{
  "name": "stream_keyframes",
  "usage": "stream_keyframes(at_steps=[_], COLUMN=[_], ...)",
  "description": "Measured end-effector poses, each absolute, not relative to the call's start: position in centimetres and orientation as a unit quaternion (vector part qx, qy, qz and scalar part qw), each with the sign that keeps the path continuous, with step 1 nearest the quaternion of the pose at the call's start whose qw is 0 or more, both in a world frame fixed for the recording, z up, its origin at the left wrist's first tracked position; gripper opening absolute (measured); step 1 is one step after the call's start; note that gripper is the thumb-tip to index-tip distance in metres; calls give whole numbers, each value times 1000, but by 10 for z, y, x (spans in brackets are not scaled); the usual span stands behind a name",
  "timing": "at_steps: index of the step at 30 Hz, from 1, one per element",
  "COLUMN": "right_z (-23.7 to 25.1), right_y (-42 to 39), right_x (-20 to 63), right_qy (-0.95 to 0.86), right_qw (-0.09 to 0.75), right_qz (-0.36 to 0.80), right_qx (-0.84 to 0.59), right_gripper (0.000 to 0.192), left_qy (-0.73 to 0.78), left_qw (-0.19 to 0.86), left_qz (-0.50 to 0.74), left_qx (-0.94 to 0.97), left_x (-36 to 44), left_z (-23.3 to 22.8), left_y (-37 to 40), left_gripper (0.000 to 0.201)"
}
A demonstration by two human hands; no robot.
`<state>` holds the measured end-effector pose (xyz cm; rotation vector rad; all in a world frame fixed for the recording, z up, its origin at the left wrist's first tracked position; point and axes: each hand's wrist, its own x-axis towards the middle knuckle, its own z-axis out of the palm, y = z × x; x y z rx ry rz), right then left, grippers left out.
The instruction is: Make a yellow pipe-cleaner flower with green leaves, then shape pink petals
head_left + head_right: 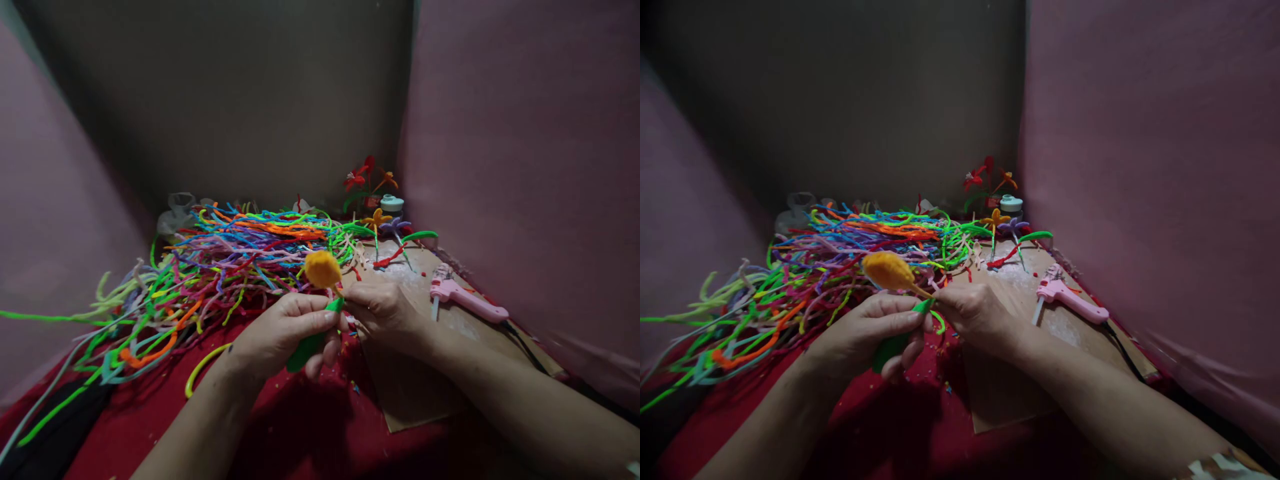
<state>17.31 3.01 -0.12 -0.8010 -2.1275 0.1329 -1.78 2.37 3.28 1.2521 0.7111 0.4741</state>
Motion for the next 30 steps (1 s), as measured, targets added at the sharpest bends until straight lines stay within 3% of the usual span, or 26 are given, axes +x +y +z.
stream_keyframes(at_steps=[11, 20, 30], right_z=[1, 1, -2], right_y=[27, 30, 31], right_x=[169, 169, 167], right_qy=[-805, -776, -665], right_qw=[450, 468, 462], right_qz=[177, 198, 408], right_qx=[-343, -374, -421], right_gripper=[24, 22, 30], left_qy=[289, 270, 270], left_qw=[742, 742, 688], left_qz=[196, 200, 260], left_qx=[573, 580, 622], left_x=[-20, -28, -35], left_z=[29, 29, 26], left_y=[29, 31, 40], left_gripper=[22, 19, 18])
